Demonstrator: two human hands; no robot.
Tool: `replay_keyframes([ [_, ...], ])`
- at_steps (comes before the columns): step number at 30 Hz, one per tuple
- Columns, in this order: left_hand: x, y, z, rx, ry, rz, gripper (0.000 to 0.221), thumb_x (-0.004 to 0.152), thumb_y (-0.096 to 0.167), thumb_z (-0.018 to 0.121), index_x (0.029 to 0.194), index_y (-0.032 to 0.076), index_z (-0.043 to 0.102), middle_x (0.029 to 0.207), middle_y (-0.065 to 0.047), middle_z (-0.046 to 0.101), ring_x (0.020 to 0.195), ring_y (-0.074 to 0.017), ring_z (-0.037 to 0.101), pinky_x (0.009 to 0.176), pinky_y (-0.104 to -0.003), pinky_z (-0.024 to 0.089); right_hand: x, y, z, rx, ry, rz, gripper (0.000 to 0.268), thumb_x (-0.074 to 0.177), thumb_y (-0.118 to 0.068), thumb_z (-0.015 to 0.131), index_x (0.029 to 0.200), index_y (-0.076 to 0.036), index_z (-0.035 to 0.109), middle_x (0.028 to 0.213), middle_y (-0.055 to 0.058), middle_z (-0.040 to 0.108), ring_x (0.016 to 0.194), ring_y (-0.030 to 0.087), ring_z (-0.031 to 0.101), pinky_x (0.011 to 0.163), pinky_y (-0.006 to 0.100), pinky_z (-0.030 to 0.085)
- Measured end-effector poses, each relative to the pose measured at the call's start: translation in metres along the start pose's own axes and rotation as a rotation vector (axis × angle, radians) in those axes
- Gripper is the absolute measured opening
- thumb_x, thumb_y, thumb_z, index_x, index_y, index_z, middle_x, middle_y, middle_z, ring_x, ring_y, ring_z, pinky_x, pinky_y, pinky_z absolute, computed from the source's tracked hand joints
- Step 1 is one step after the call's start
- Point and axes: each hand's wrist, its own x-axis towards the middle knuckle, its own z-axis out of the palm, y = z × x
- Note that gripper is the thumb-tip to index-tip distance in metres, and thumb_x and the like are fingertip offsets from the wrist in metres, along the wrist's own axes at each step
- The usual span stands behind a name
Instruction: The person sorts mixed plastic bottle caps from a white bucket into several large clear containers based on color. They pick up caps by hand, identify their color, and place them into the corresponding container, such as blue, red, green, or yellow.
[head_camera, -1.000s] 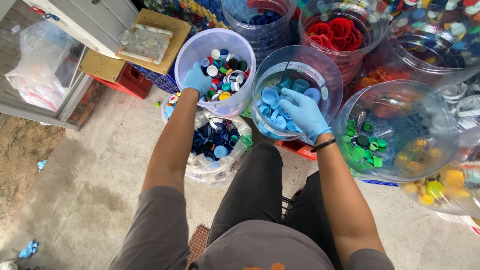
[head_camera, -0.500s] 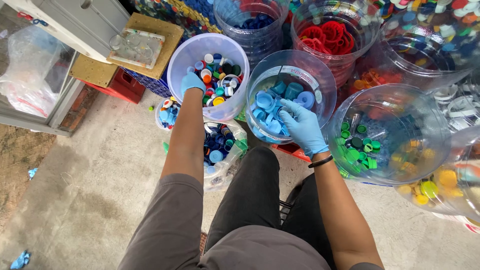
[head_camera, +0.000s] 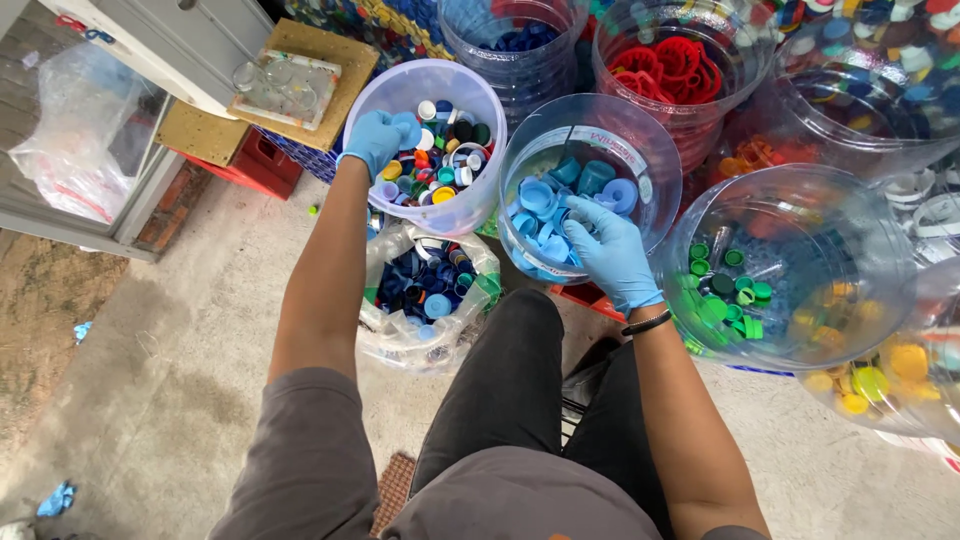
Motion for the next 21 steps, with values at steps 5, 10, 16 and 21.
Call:
replay_keyframes([
  [5,-0.048,0.024,-0.014,-0.514,-0.090,0.054,0.034,0.095,0.021,0.069,0.121,-0.001,0.063,0.090,-0.009,0.075,0.074,-0.0140,0.075,0.062,-0.023,0.065,0.001,0.003,0.005,-0.049,0.019,-0.054,0.036,0.096,-0.011,0.073,0.132,-0.016,0.073,0.111,0.014,0.074,0.103,0.028,0.068,0.093,0.044,0.054],
  [10,-0.125,0.054,-0.017,-0.604,-0.220,0.133,0.032,0.096,0.024,0.071,0.123,0.006,0.065,0.089,-0.011,0.077,0.074,-0.0176,0.077,0.059,-0.028,0.065,0.015,-0.011,0.017,-0.149,0.014,-0.211,0.044,0.092,-0.016,0.077,0.135,-0.016,0.070,0.120,0.014,0.072,0.105,0.031,0.068,0.094,0.045,0.055],
  [16,-0.190,0.090,0.019,-0.669,-0.309,0.295,0.027,0.093,0.017,0.078,0.118,0.010,0.069,0.095,-0.011,0.077,0.083,-0.0186,0.076,0.070,-0.031,0.065,0.020,-0.059,0.043,-0.121,-0.031,-0.400,0.073,0.084,-0.016,0.084,0.150,-0.012,0.052,0.140,0.026,0.056,0.122,0.051,0.059,0.104,0.060,0.050],
  [21,-0.222,0.117,0.029,-0.725,-0.363,0.239,0.044,0.091,0.024,0.084,0.131,0.016,0.067,0.117,-0.008,0.076,0.103,-0.0181,0.074,0.087,-0.036,0.065,0.033,-0.034,0.053,-0.230,0.175,-0.618,0.072,0.081,0.000,0.077,0.148,-0.013,0.054,0.115,0.015,0.061,0.093,0.039,0.070,0.077,0.047,0.062],
])
